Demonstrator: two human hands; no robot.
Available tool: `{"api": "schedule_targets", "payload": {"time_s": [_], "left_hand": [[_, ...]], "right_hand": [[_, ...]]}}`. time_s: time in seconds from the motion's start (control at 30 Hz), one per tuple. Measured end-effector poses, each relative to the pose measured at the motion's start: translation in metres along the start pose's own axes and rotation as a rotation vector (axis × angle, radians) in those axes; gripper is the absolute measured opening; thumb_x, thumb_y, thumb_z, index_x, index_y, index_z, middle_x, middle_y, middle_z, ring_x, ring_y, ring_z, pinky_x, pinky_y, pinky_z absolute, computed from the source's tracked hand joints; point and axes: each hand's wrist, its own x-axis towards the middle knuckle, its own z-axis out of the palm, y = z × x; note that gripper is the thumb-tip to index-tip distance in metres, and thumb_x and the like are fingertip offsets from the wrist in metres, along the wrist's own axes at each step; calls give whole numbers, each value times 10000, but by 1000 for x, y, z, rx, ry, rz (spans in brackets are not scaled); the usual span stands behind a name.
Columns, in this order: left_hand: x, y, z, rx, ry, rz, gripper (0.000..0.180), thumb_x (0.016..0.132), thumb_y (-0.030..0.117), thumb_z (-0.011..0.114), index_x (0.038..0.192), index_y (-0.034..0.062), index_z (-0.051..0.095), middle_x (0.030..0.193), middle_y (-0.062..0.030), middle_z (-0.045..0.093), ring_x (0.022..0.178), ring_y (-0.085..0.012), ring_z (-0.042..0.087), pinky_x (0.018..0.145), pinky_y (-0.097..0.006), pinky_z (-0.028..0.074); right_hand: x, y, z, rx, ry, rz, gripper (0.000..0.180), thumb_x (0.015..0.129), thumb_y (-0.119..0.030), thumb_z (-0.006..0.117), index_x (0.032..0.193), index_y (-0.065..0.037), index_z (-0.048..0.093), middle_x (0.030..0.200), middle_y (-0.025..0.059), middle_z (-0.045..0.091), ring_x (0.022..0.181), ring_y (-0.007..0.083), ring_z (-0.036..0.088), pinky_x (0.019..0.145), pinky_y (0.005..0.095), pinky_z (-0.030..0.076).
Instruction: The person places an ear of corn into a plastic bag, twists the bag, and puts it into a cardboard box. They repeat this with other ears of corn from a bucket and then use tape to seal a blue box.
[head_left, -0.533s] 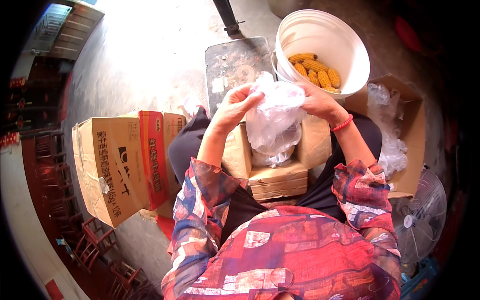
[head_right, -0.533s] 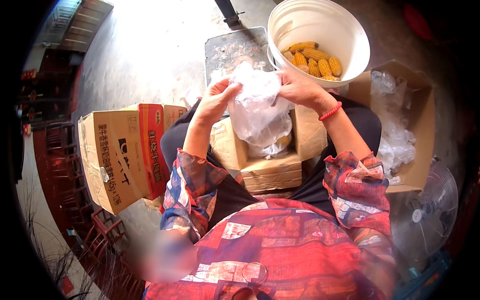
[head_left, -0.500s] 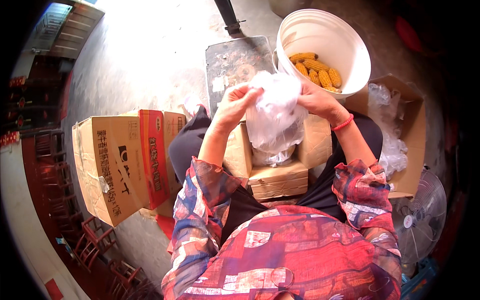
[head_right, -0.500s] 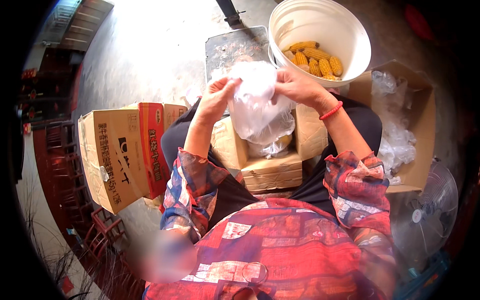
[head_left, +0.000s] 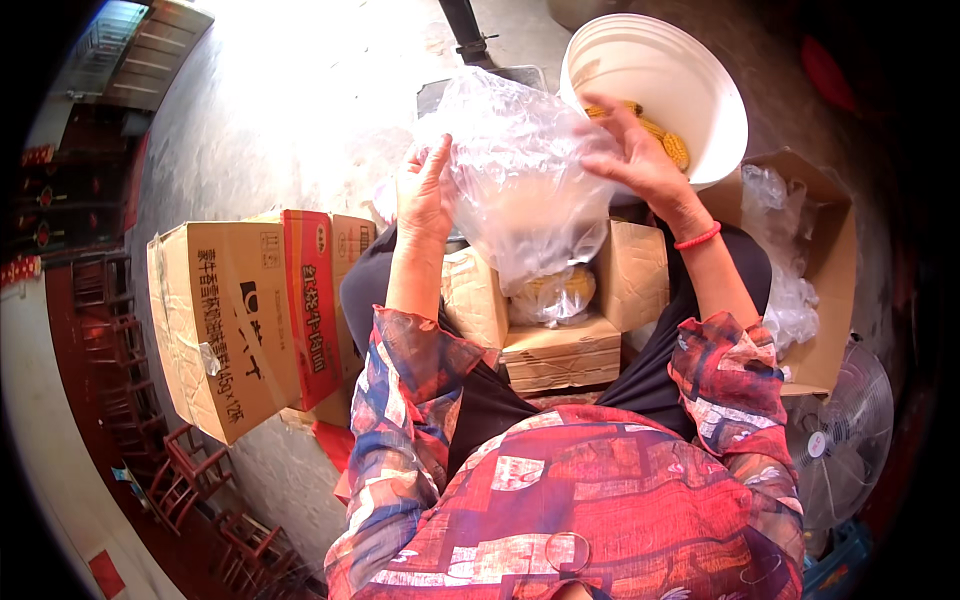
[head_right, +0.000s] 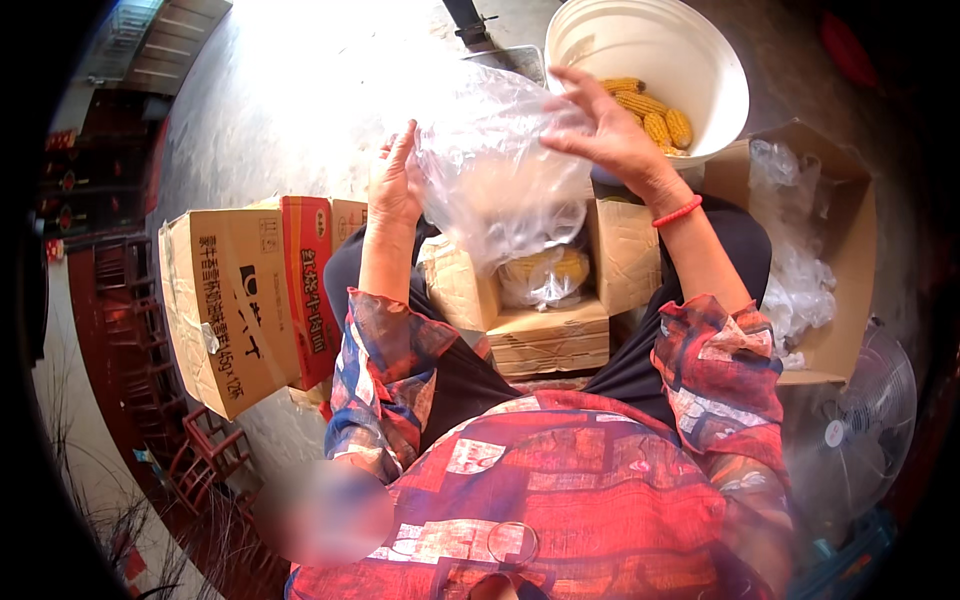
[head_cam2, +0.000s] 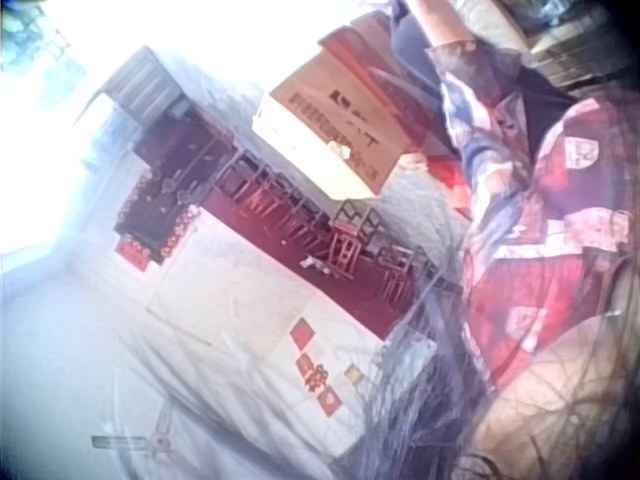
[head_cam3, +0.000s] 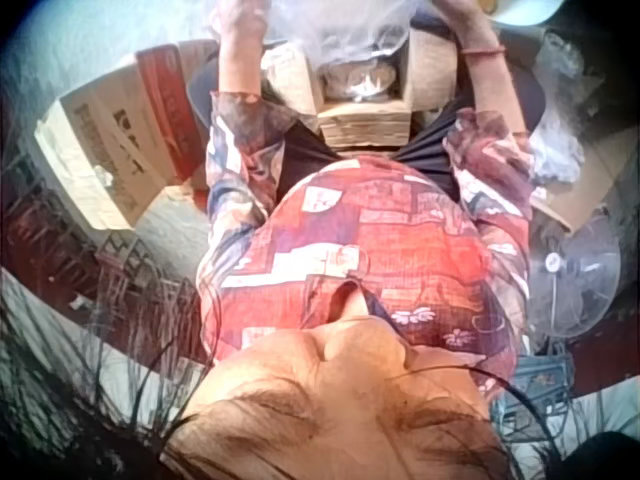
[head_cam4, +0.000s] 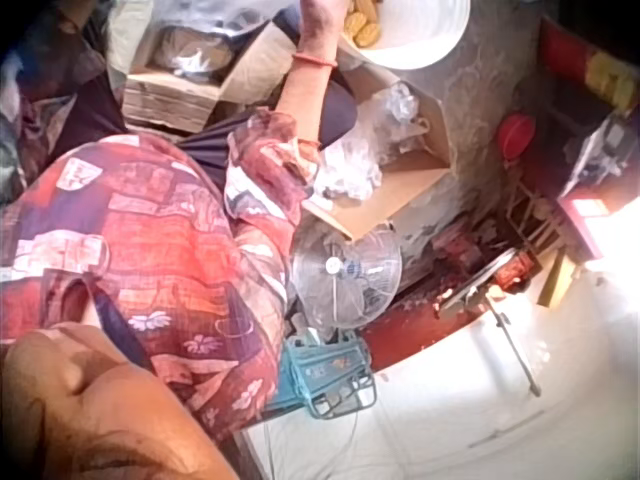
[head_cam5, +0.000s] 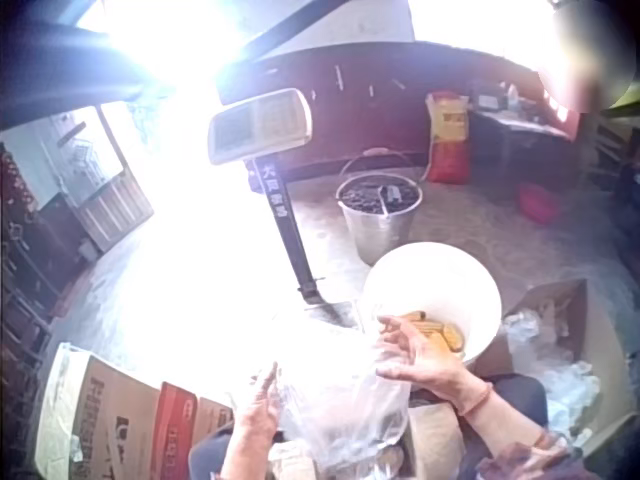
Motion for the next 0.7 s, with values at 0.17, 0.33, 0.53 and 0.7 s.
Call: {"api": "schedule_targets", "payload": {"time_s": [0.17,0.33,0.53,0.7], "left_hand": [[2,1,-2,13,70,-31,262,840,127,630,1077,41,561,974,-33,615,878,-135,585,683,-276,502],[4,6,-8,-20,208,-42,244,880,199,579,1065,42,560,984,-25,599,808,-118,576,568,-242,476],[10,-10,-13,9,122,-60,182,876,167,587,1021,57,588,900,-13,618,752,-113,575,566,-245,463],[9,4,-15,53,232,78,116,842,132,623,942,79,597,842,-7,617,723,-110,574,560,-236,448]], "right_hand": [[8,30,-20,-214,-118,29,164,881,-165,560,911,-12,610,736,-24,558,684,55,496,653,204,417],[12,20,-15,-385,277,-308,196,853,-172,595,985,-27,595,822,16,599,723,96,529,652,233,440],[-10,17,16,-754,-267,-574,463,678,-280,740,1047,-79,547,1038,111,552,947,258,539,814,351,437],[-17,77,14,-1223,-442,-517,436,630,-190,699,1024,-96,538,1046,110,522,1022,298,496,847,416,403]]}}
